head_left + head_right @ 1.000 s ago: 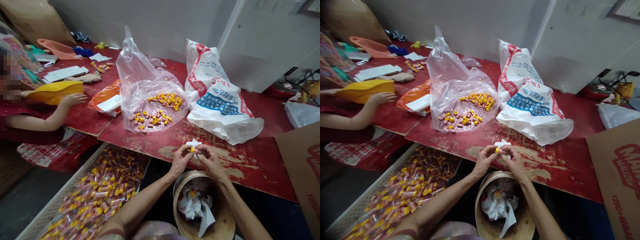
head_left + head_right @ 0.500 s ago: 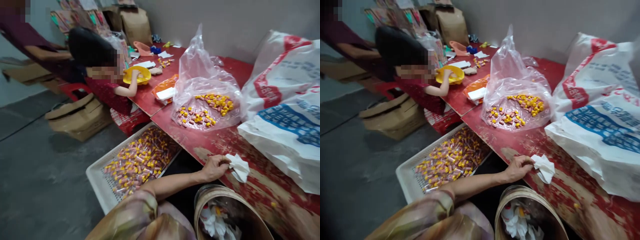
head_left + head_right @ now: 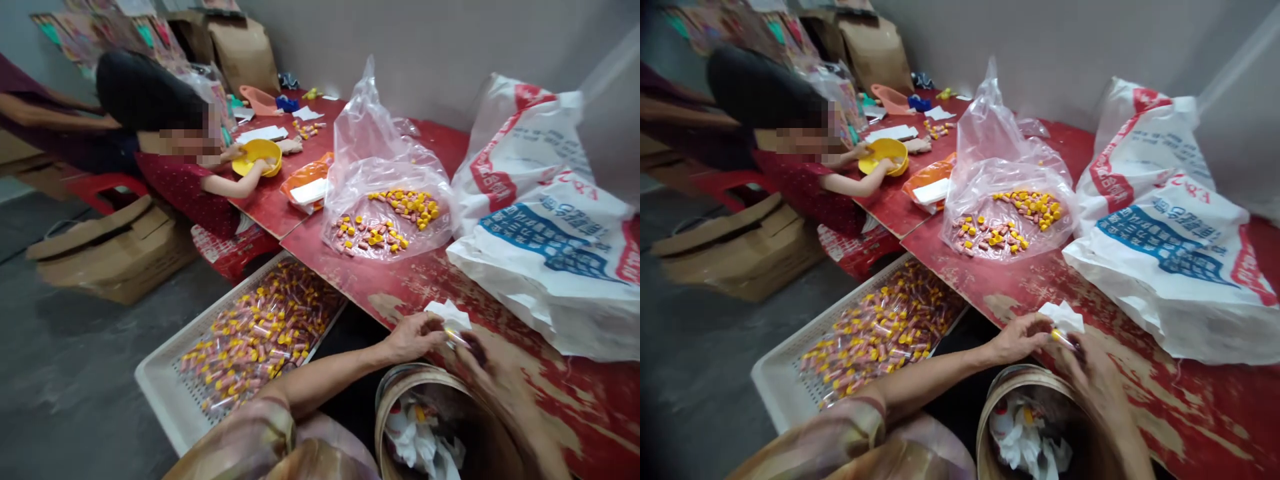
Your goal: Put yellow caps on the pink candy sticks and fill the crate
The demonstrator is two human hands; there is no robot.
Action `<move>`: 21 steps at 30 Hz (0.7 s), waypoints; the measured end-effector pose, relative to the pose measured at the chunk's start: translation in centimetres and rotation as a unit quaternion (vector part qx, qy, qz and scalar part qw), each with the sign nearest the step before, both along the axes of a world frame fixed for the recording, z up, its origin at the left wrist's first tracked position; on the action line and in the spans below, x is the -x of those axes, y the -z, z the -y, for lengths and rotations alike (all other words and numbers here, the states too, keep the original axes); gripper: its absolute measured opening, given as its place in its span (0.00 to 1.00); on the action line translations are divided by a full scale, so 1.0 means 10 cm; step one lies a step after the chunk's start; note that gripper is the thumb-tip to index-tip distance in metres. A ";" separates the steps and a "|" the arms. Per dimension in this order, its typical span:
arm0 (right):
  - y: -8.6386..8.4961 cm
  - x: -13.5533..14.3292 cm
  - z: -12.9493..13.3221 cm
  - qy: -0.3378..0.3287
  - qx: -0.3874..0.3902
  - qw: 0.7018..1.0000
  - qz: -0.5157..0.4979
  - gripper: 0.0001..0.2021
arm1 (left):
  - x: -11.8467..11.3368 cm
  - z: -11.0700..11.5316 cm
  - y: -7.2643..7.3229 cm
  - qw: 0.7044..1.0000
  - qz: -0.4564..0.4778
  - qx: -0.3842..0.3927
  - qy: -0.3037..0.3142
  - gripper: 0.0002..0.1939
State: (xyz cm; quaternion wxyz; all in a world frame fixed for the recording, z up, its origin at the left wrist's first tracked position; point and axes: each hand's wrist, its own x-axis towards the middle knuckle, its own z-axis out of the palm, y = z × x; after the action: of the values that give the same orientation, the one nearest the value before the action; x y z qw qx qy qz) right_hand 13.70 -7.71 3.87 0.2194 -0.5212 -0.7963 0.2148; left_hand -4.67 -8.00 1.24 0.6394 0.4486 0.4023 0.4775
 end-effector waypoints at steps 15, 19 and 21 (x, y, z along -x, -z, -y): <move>-0.07 -0.98 -0.17 0.415 0.047 0.909 -0.016 0.26 | 2.44 0.46 0.36 0.824 -0.492 0.122 -0.251 0.14; -0.08 -1.29 -0.21 0.510 0.054 0.858 0.016 0.29 | 2.69 0.53 0.64 0.728 -0.651 0.136 -0.166 0.13; -0.02 -1.44 -0.33 0.490 0.018 0.869 0.062 0.31 | 2.62 0.47 0.62 0.737 -0.651 0.104 -0.152 0.13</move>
State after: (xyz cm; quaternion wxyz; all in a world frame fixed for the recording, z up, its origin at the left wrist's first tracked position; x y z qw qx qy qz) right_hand 28.09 -4.46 4.09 0.2375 -0.8604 -0.4468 0.0610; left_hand -30.87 -12.68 -5.01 0.1832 0.5140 0.8301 0.1151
